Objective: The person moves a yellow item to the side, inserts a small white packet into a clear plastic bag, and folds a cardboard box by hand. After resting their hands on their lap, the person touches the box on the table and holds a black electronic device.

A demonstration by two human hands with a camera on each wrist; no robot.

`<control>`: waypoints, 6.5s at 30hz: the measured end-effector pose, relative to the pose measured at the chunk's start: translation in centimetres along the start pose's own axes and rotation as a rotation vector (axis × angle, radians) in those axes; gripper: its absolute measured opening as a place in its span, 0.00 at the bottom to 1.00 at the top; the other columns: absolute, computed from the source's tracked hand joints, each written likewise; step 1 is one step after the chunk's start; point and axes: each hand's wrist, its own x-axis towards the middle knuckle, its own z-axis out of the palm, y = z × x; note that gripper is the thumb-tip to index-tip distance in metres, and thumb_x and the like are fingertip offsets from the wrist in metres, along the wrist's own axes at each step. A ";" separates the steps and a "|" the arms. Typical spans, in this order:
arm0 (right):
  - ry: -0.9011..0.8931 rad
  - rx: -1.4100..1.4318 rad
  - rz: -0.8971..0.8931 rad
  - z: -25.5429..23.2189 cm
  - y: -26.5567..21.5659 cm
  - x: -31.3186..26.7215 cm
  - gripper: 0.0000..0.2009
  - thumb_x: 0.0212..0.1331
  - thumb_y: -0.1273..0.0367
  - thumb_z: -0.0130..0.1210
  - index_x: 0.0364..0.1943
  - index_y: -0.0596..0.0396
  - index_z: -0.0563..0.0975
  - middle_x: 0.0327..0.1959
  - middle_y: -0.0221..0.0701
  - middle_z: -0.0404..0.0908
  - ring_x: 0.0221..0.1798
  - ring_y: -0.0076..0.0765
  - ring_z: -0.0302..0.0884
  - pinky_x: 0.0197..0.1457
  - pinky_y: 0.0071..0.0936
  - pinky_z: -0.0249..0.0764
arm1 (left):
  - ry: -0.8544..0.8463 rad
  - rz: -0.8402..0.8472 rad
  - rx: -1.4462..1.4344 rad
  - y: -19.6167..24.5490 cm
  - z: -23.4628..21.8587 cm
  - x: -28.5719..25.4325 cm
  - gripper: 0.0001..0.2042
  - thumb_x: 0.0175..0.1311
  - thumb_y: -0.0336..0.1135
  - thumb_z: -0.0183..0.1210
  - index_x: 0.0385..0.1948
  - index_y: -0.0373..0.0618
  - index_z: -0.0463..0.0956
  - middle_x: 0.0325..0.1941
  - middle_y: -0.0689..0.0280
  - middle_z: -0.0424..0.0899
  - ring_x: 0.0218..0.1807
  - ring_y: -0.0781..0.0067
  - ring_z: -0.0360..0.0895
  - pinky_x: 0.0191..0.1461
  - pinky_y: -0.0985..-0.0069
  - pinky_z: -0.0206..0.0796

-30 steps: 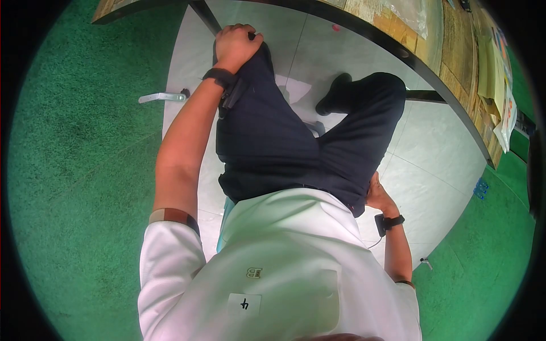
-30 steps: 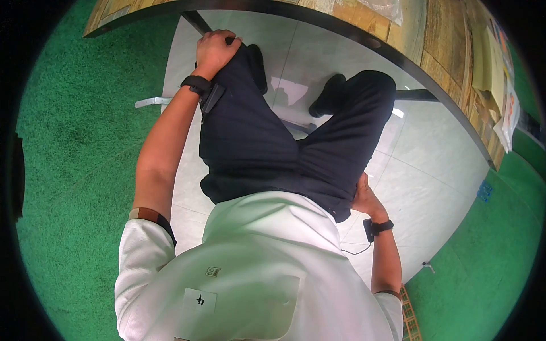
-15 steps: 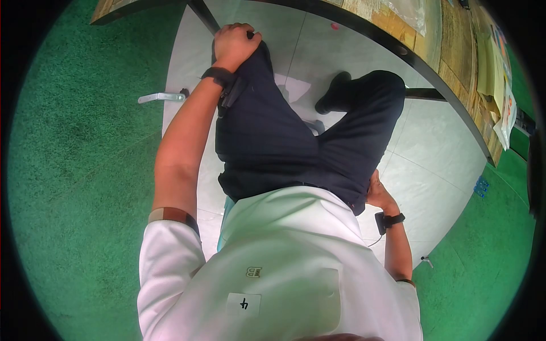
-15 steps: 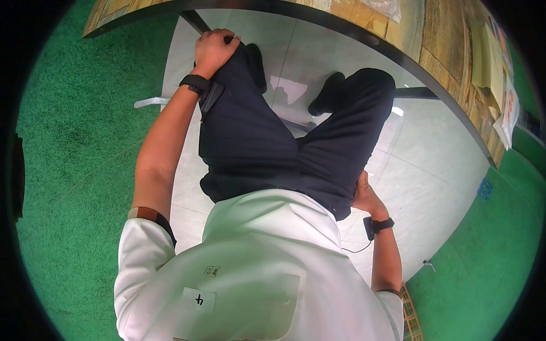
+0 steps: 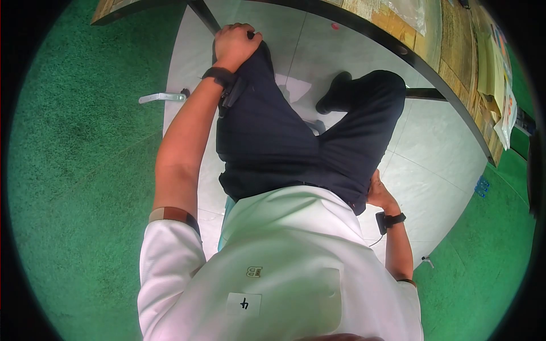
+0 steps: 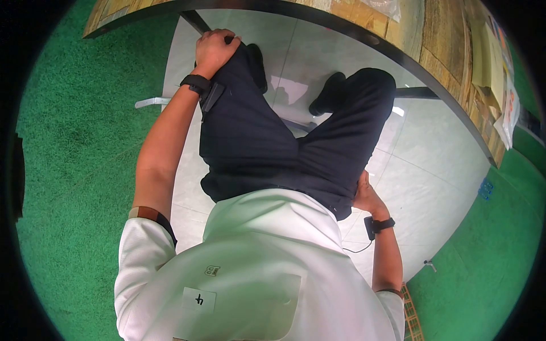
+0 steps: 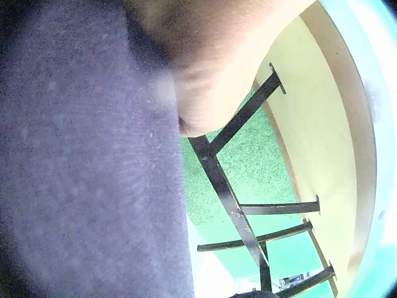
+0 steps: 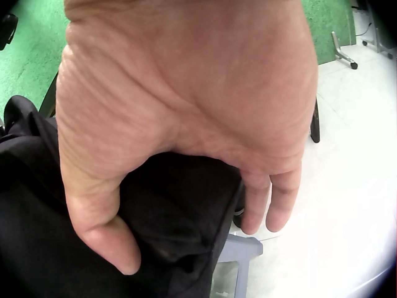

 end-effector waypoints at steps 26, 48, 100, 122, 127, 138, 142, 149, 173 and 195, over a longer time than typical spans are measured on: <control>-0.006 0.006 0.024 0.0 -0.2 0.0 0.59 0.39 0.66 0.77 0.73 0.48 0.43 0.69 0.47 0.57 0.71 0.54 0.62 0.72 0.38 0.64 | -0.016 -0.003 -0.005 -0.1 0.0 0.0 0.16 0.56 0.51 0.59 0.35 0.50 0.87 0.41 0.62 0.87 0.49 0.56 0.79 0.58 0.62 0.67; -0.008 0.031 0.047 0.0 -0.2 0.0 0.57 0.40 0.67 0.76 0.73 0.49 0.45 0.69 0.47 0.56 0.73 0.54 0.58 0.73 0.38 0.61 | -0.041 -0.020 -0.001 -0.1 0.0 0.1 0.17 0.58 0.52 0.58 0.36 0.50 0.87 0.41 0.63 0.87 0.50 0.57 0.79 0.60 0.62 0.66; -0.018 0.047 0.039 0.1 0.6 0.0 0.59 0.40 0.66 0.77 0.74 0.47 0.42 0.70 0.46 0.55 0.72 0.53 0.61 0.73 0.37 0.63 | -0.044 -0.014 -0.003 0.0 0.0 -0.2 0.17 0.57 0.52 0.58 0.37 0.52 0.87 0.42 0.65 0.87 0.52 0.59 0.78 0.62 0.63 0.63; 0.002 0.037 0.036 0.1 0.3 0.0 0.56 0.41 0.68 0.75 0.73 0.46 0.45 0.69 0.45 0.57 0.72 0.53 0.62 0.72 0.36 0.63 | -0.032 0.002 0.003 0.2 0.0 -0.3 0.17 0.57 0.52 0.59 0.36 0.52 0.87 0.44 0.64 0.86 0.53 0.58 0.78 0.64 0.62 0.62; 0.002 0.078 0.011 0.2 0.2 0.0 0.56 0.42 0.69 0.74 0.73 0.46 0.44 0.70 0.45 0.56 0.72 0.52 0.62 0.72 0.36 0.63 | -0.016 0.003 0.008 0.2 0.1 -0.4 0.17 0.57 0.51 0.59 0.36 0.51 0.87 0.43 0.64 0.86 0.52 0.58 0.78 0.63 0.62 0.63; -0.013 0.043 0.038 0.1 0.4 0.0 0.55 0.44 0.69 0.73 0.73 0.47 0.43 0.70 0.46 0.56 0.72 0.54 0.62 0.72 0.37 0.64 | -0.024 -0.001 -0.007 0.1 0.1 -0.4 0.17 0.57 0.51 0.58 0.36 0.51 0.87 0.44 0.64 0.86 0.53 0.58 0.78 0.64 0.63 0.62; -0.028 0.054 0.056 0.0 0.0 0.0 0.55 0.44 0.69 0.73 0.73 0.48 0.43 0.70 0.46 0.56 0.72 0.54 0.62 0.73 0.36 0.63 | -0.035 -0.005 -0.011 0.2 0.1 -0.4 0.17 0.57 0.51 0.58 0.36 0.51 0.87 0.44 0.64 0.86 0.54 0.58 0.77 0.64 0.63 0.61; -0.018 0.031 0.073 0.1 0.2 0.0 0.55 0.43 0.69 0.73 0.73 0.48 0.44 0.70 0.46 0.56 0.72 0.54 0.61 0.73 0.37 0.62 | -0.041 -0.013 -0.007 0.2 0.0 -0.3 0.17 0.57 0.52 0.58 0.37 0.51 0.87 0.45 0.64 0.86 0.53 0.58 0.78 0.64 0.63 0.62; -0.006 0.038 0.007 0.1 0.5 0.0 0.54 0.48 0.72 0.70 0.74 0.47 0.41 0.71 0.48 0.55 0.73 0.53 0.60 0.73 0.37 0.62 | -0.062 -0.001 -0.015 0.1 -0.1 -0.4 0.16 0.59 0.52 0.59 0.37 0.51 0.86 0.46 0.62 0.85 0.55 0.54 0.77 0.63 0.60 0.63; 0.009 0.030 -0.004 0.2 0.8 0.1 0.56 0.45 0.69 0.73 0.74 0.50 0.42 0.71 0.48 0.55 0.73 0.53 0.58 0.74 0.37 0.60 | -0.032 0.020 -0.029 0.3 -0.1 -1.0 0.16 0.58 0.51 0.60 0.38 0.53 0.86 0.48 0.65 0.85 0.57 0.56 0.75 0.65 0.62 0.61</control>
